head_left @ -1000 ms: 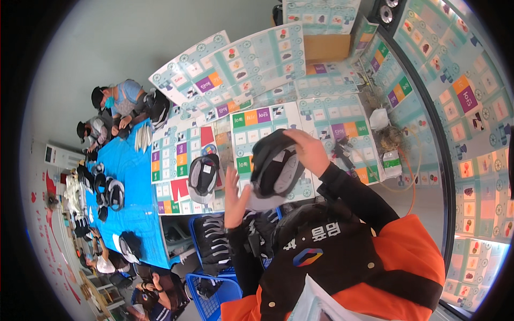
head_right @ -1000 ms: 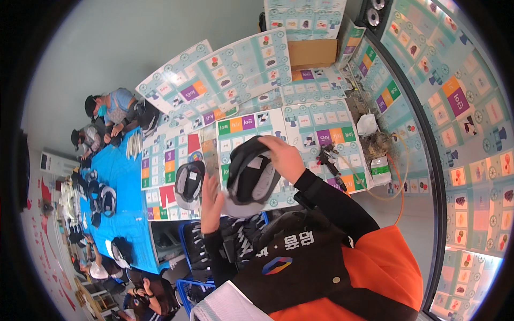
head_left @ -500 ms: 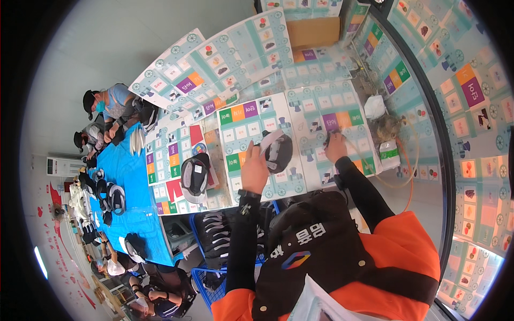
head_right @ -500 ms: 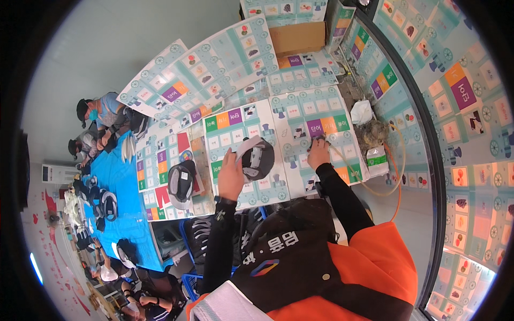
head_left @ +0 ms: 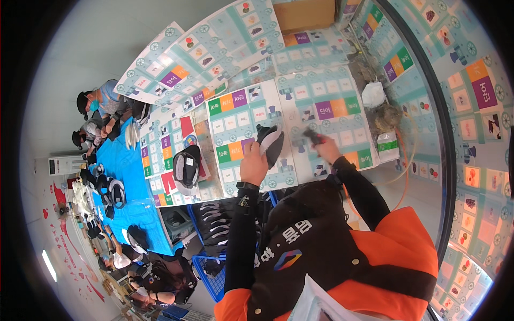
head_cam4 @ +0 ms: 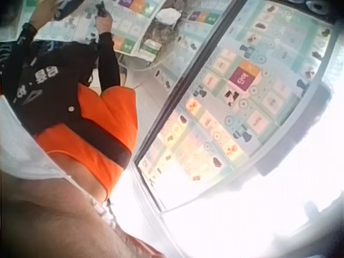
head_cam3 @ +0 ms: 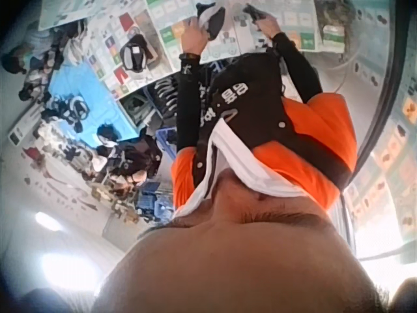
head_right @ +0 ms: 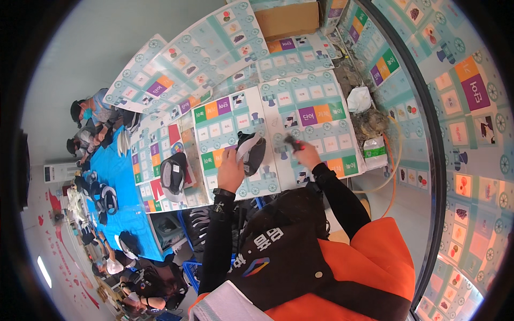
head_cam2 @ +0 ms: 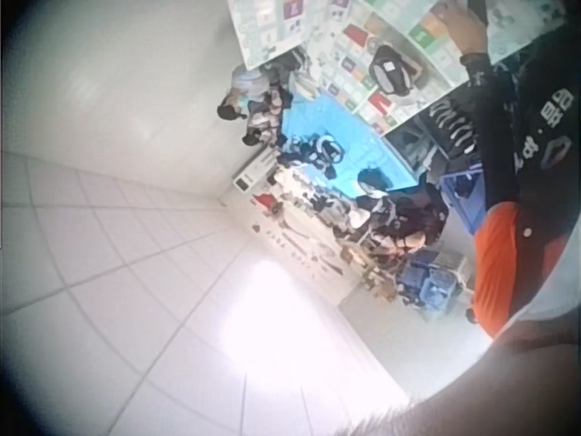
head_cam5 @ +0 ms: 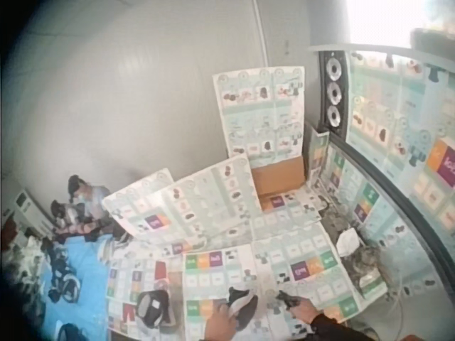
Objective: The person takes shoe components from a blue crate, aligns them on a template, and then stacks the assembled components back into a blue crate.
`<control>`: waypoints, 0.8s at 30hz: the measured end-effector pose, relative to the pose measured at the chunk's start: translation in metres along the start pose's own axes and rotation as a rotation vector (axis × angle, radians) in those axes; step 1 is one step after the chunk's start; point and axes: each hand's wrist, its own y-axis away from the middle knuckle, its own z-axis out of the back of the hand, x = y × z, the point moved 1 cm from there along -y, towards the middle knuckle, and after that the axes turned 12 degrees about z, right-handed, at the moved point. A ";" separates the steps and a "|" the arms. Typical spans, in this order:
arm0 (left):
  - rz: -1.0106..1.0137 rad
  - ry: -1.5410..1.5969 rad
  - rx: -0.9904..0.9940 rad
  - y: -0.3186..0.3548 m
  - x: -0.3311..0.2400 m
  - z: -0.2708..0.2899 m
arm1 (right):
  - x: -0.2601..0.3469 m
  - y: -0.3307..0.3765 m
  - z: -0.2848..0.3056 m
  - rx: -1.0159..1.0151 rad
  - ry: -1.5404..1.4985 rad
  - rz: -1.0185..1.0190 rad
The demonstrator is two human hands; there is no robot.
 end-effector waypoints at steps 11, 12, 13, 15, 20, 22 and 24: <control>-0.086 0.008 -0.048 -0.009 -0.008 -0.004 | 0.057 0.028 -0.043 0.166 0.214 0.205; -0.086 0.020 -0.054 -0.009 -0.008 -0.004 | 0.064 0.030 -0.042 0.168 0.215 0.207; -0.085 0.031 -0.061 -0.008 -0.007 -0.003 | 0.070 0.033 -0.041 0.199 0.219 0.183; -0.072 0.019 -0.054 -0.008 -0.010 -0.002 | 0.076 0.034 -0.039 0.226 0.225 0.158; -0.115 0.031 -0.070 -0.004 -0.013 0.001 | 0.084 0.034 -0.036 0.235 0.203 0.186; -0.071 0.041 -0.084 -0.003 -0.009 0.002 | 0.087 0.033 -0.039 0.195 0.197 0.167; -0.065 0.045 -0.087 -0.002 -0.008 0.003 | 0.088 0.032 -0.038 0.155 0.191 0.147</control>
